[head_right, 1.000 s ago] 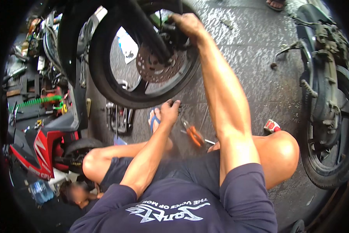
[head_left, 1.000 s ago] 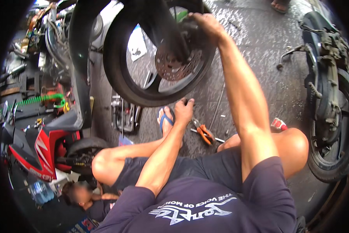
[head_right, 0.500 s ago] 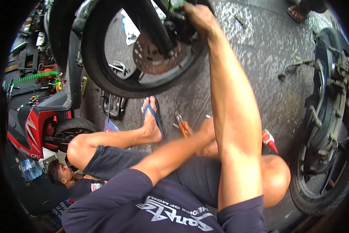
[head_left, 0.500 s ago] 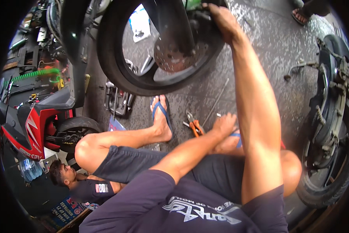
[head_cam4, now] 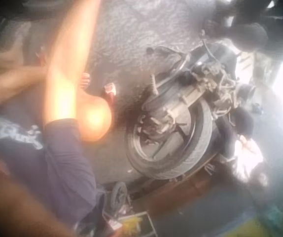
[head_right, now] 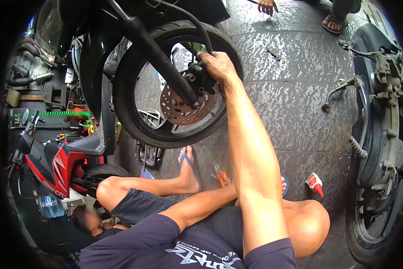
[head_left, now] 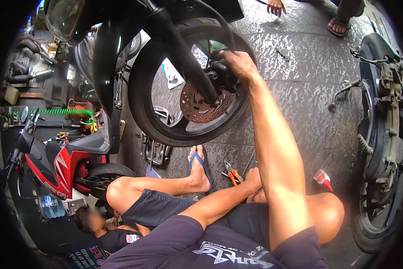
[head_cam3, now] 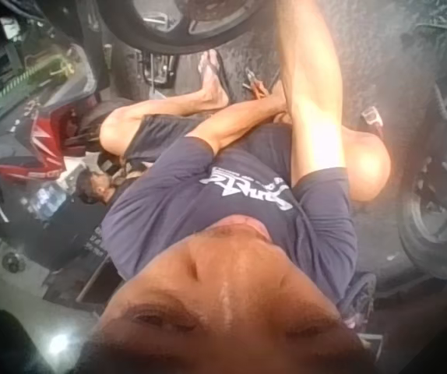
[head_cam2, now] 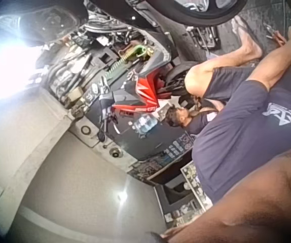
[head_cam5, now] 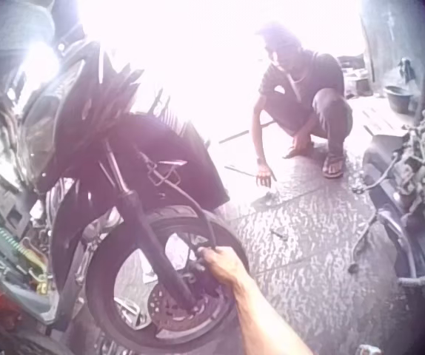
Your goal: The person removes a brake caliper from a motorcycle, cleans the components by hand, and then reattaches the caliper to the fork using a T-handle wrench.
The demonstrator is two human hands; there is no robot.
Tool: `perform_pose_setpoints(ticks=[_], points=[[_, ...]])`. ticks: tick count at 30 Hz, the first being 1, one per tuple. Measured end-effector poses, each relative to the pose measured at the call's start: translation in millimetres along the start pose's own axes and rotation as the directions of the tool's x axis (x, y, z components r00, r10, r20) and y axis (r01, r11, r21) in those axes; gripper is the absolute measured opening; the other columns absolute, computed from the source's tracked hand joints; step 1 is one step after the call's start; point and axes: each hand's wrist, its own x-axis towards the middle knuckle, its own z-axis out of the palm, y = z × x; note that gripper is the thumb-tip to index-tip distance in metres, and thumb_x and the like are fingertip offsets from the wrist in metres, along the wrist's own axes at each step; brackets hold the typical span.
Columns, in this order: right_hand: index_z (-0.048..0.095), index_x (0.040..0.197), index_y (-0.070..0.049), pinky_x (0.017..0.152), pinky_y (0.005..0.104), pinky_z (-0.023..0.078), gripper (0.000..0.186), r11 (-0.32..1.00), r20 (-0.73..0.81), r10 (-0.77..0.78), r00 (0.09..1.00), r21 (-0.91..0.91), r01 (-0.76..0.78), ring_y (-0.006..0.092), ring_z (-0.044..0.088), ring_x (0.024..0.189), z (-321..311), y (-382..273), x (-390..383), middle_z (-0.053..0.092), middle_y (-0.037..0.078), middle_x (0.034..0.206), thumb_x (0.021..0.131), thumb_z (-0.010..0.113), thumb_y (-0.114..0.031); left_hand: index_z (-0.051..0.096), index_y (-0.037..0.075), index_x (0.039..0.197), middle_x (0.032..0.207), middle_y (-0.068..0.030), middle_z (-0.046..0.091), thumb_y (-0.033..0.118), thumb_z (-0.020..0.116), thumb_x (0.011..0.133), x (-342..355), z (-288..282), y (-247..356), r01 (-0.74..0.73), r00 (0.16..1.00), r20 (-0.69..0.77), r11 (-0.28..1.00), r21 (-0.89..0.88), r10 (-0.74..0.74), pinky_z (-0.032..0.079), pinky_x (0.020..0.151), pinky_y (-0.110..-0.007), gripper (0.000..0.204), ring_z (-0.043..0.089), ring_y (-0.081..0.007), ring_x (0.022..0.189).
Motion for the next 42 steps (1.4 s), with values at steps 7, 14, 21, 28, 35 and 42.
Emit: perform_pose_setpoints(ticks=[7,14,21,28,35,42], points=[[0.075,0.108,0.000,0.068,0.0295,0.050,0.044,0.997,-0.063,-0.054,0.997,-0.060,0.050,0.0136,0.064,0.072,-6,5,4,0.071,0.007,0.083,0.094,0.065,-0.040,0.066,-0.002,0.101,0.093,-0.0225,0.067,0.019,0.068,0.089,-22,-118,28,-0.372,0.708,-0.701,0.887,-0.272,0.082,0.051,0.073,-0.049,0.024,0.064,-0.0430,0.086],[0.078,0.106,-0.002,0.074,0.0354,0.052,0.049,0.997,-0.052,-0.028,0.998,-0.067,0.025,0.0195,0.069,0.078,1,3,4,0.074,0.013,0.083,0.087,0.066,-0.045,0.069,0.002,0.104,0.099,-0.0122,0.069,0.001,0.077,0.081,-23,-315,36,-0.149,0.164,-0.927,0.937,0.316,0.339,0.052,0.084,-0.040,0.024,0.064,-0.0303,0.093],[0.076,0.098,0.000,0.060,0.0301,0.048,0.041,0.999,-0.070,-0.042,0.997,-0.033,0.040,0.0106,0.060,0.065,7,0,-4,0.068,0.004,0.074,0.094,0.067,-0.039,0.076,0.006,0.105,0.101,-0.0092,0.069,0.006,0.078,0.078,-6,-336,32,-0.007,0.164,-0.846,0.858,0.514,0.508,0.043,0.095,-0.042,0.027,0.058,-0.0294,0.099],[0.077,0.102,0.000,0.070,0.0346,0.053,0.048,0.999,-0.067,-0.038,0.997,-0.006,0.037,0.0191,0.069,0.074,3,7,4,0.073,0.012,0.080,0.086,0.069,-0.044,0.078,0.009,0.104,0.100,-0.0049,0.070,0.008,0.079,0.077,4,-337,32,0.051,0.164,-0.844,0.850,0.525,0.511,0.040,0.097,-0.041,0.027,0.057,-0.0268,0.100],[0.078,0.106,-0.003,0.071,0.0310,0.052,0.049,0.986,0.011,-0.071,0.997,0.154,0.069,0.0141,0.067,0.077,-2,11,-1,0.073,0.008,0.084,0.084,0.075,-0.046,0.080,0.016,0.100,0.141,-0.0168,0.049,0.015,0.084,0.075,2,-351,32,0.144,0.120,-0.811,0.798,0.585,0.573,0.032,0.107,-0.050,0.025,0.038,-0.0388,0.132],[0.074,0.105,-0.001,0.066,0.0256,0.049,0.044,0.958,0.036,-0.071,0.997,0.280,0.058,0.0102,0.061,0.074,1,12,-9,0.068,0.002,0.088,0.086,0.079,-0.040,0.076,0.013,0.095,0.151,-0.0190,0.043,0.016,0.086,0.076,13,-358,13,0.054,0.116,-0.786,0.787,0.615,0.607,0.025,0.118,-0.057,0.021,0.028,-0.0466,0.143]])
